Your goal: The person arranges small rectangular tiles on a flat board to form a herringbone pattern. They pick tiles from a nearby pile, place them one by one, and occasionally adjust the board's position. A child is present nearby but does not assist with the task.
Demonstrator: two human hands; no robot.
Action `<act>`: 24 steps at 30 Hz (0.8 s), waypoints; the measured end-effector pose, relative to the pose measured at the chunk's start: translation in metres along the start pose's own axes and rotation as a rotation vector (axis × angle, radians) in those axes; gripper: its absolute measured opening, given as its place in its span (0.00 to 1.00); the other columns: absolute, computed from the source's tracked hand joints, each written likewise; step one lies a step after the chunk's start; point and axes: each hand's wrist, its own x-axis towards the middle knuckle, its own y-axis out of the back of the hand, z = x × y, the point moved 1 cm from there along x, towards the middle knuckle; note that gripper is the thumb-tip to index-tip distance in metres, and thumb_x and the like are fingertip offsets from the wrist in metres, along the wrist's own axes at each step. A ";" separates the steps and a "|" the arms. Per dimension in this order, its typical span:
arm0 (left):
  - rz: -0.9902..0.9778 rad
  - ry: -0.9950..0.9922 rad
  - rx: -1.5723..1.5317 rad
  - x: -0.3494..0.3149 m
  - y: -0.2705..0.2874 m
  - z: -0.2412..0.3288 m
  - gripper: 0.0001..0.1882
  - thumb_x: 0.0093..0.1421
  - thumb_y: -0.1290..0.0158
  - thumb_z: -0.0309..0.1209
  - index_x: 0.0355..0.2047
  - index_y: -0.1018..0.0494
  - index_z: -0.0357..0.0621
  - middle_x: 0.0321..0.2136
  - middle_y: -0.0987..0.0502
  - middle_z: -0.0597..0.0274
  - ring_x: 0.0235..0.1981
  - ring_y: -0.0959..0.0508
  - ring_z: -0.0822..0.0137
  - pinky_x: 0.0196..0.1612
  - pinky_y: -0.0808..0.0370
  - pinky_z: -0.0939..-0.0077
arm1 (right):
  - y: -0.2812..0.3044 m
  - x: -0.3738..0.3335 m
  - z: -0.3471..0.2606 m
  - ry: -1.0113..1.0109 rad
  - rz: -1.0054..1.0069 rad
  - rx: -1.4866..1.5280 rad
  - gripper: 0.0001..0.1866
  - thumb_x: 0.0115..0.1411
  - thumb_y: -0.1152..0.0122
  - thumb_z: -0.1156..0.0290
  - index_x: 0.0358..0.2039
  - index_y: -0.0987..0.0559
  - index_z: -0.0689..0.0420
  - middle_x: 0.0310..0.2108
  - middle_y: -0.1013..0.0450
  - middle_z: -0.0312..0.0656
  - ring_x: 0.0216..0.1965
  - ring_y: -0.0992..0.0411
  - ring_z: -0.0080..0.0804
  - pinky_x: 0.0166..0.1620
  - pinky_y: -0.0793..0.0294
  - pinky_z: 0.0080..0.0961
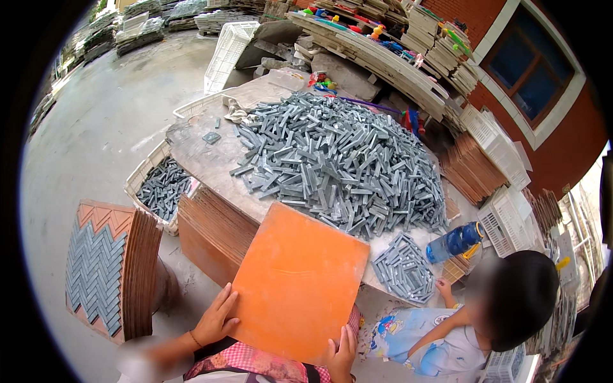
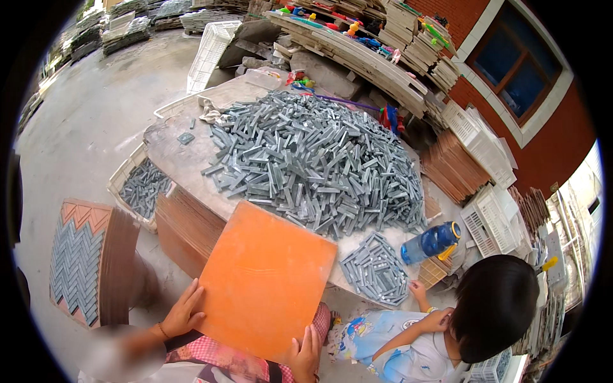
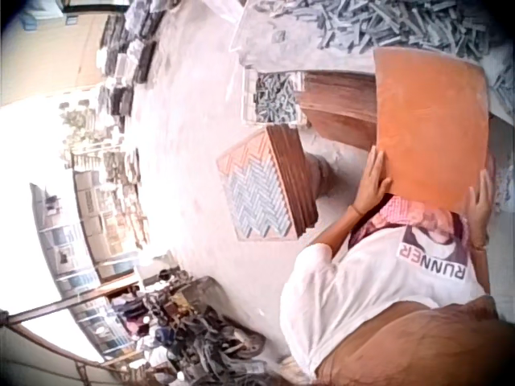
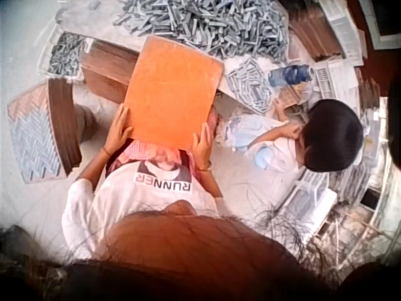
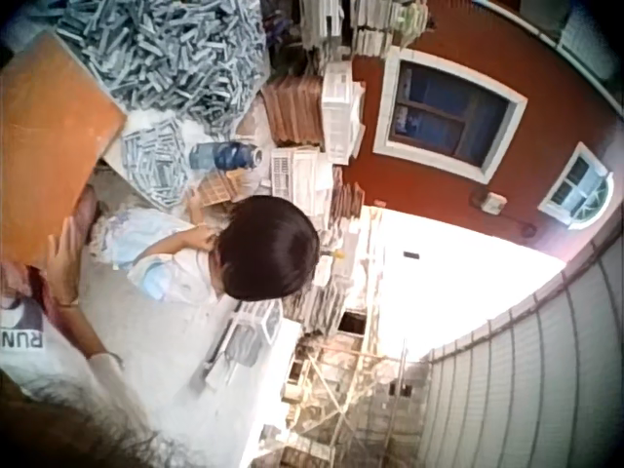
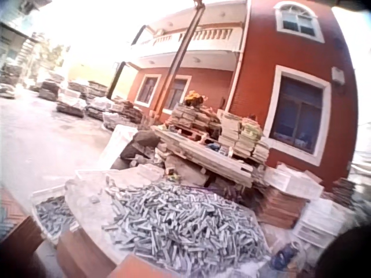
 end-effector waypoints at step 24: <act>0.355 -0.519 -0.652 0.234 0.119 0.148 0.37 0.65 0.53 0.44 0.65 0.56 0.39 0.60 0.41 0.48 0.62 0.42 0.60 0.63 0.47 0.66 | 0.062 0.211 -0.028 0.168 0.355 0.461 0.43 0.62 0.50 0.47 0.63 0.50 0.69 0.61 0.45 0.60 0.63 0.44 0.46 0.64 0.49 0.39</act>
